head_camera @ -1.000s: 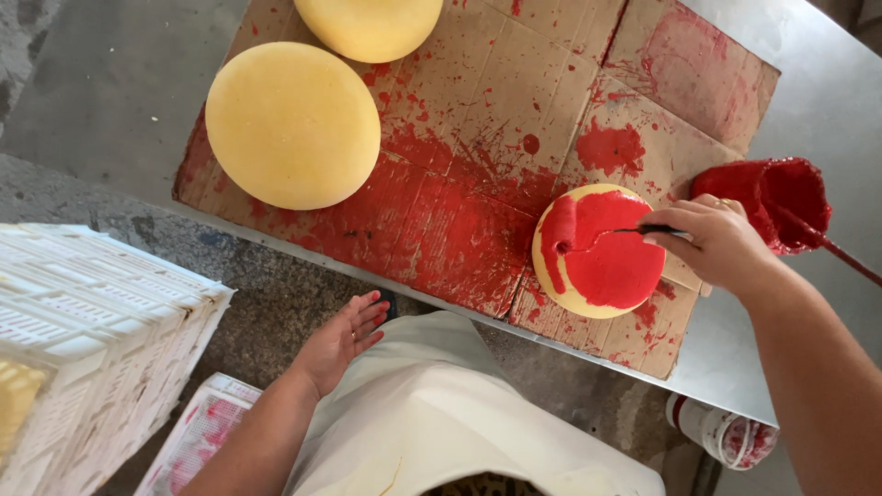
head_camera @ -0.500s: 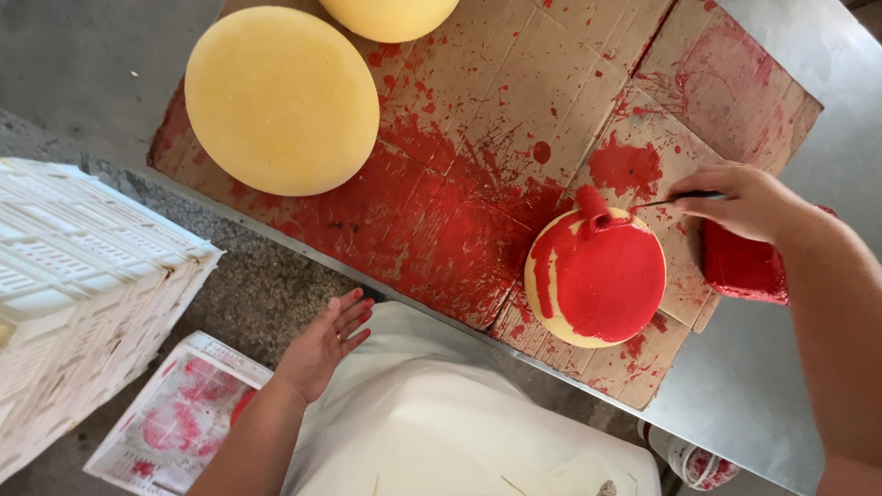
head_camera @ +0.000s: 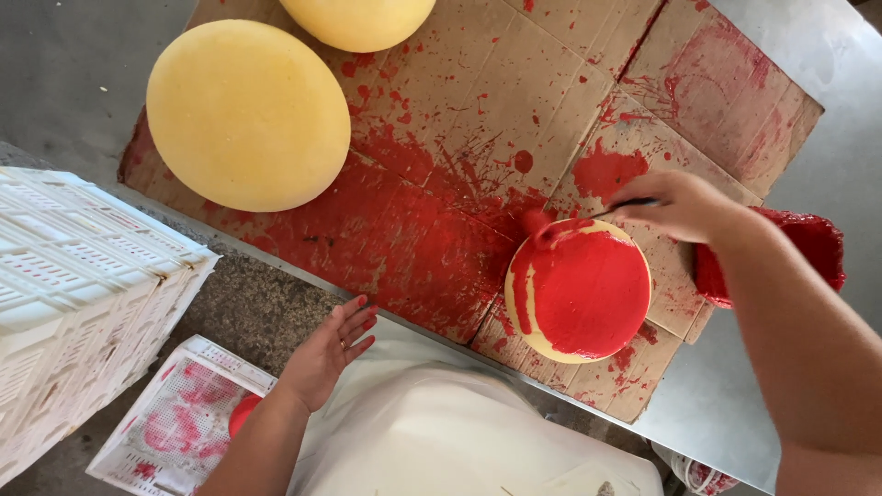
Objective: Applying red wax to cheese wheels using a brush and placing them in a crate for storage.
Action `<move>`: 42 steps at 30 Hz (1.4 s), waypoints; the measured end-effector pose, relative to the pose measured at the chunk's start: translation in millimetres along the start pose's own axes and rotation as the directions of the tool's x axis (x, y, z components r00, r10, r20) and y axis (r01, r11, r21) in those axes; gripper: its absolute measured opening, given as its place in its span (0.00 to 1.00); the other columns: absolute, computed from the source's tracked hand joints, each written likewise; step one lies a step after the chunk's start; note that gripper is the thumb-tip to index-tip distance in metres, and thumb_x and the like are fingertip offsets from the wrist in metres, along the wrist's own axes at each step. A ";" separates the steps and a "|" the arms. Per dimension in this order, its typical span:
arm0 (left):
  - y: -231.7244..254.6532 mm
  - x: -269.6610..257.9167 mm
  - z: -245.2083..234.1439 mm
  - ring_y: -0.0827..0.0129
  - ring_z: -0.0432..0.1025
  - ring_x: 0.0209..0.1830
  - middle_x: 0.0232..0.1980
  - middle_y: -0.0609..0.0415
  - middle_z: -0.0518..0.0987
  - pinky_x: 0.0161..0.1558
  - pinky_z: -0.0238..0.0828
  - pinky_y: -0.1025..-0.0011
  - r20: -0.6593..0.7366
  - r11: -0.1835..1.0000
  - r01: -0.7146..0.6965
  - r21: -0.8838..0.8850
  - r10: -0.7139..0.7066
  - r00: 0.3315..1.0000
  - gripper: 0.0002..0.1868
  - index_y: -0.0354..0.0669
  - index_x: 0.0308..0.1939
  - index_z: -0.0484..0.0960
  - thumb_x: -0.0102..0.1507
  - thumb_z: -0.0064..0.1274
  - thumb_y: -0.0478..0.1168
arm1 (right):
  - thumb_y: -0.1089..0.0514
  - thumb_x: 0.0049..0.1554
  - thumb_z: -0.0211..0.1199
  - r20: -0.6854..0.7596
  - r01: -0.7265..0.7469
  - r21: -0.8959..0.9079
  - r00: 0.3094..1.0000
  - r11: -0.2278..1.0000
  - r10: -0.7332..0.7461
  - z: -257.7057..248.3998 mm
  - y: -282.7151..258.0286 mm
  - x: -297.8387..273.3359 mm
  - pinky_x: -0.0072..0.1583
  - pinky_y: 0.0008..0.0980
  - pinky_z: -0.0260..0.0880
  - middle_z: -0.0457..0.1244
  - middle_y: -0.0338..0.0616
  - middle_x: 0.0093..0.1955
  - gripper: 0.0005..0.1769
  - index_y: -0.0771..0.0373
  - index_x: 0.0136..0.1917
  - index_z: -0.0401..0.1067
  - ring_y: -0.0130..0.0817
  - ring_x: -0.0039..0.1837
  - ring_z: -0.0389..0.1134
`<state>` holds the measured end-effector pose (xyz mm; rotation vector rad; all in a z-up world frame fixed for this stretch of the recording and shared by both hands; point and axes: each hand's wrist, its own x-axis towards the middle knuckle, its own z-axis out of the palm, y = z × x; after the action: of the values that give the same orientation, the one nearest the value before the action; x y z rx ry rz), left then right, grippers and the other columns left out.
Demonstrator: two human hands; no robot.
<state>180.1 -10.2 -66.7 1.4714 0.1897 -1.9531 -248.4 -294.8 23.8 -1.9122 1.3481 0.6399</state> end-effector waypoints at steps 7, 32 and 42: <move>2.5 1.4 12.9 0.58 0.66 0.76 0.75 0.45 0.73 0.72 0.64 0.57 0.022 0.999 0.000 0.032 -0.001 1.000 0.35 0.45 0.75 0.68 0.68 0.32 0.56 | 0.45 0.64 0.60 -0.073 -0.489 0.295 0.845 0.821 0.530 5.8 69.7 -50.7 0.54 0.43 0.67 0.68 0.43 0.65 0.19 0.46 0.65 0.79 0.50 0.60 0.65; 16.2 -2.1 77.0 0.59 0.69 0.71 0.71 0.45 0.75 0.66 0.67 0.59 0.073 0.963 0.005 0.269 -0.025 0.997 0.34 0.44 0.74 0.70 0.68 0.36 0.55 | 0.49 0.61 0.63 -0.459 0.350 -0.153 0.803 0.924 -0.381 78.3 18.1 -40.5 0.48 0.43 0.70 0.69 0.35 0.44 0.11 0.51 0.54 0.78 0.39 0.48 0.68; 3.8 -3.4 90.8 0.56 0.69 0.68 0.70 0.42 0.76 0.66 0.67 0.58 0.060 0.957 0.000 0.290 -0.018 0.998 0.33 0.42 0.74 0.70 0.70 0.33 0.53 | 0.49 0.61 0.65 -0.448 -0.198 0.479 0.783 0.855 0.432 120.3 106.5 -136.6 0.51 0.36 0.66 0.72 0.37 0.52 0.14 0.52 0.58 0.80 0.35 0.50 0.69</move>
<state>110.4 -56.2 -30.6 1.5908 -0.1242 -2.0983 -394.7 -142.9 19.7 -1.5701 2.0187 -0.0772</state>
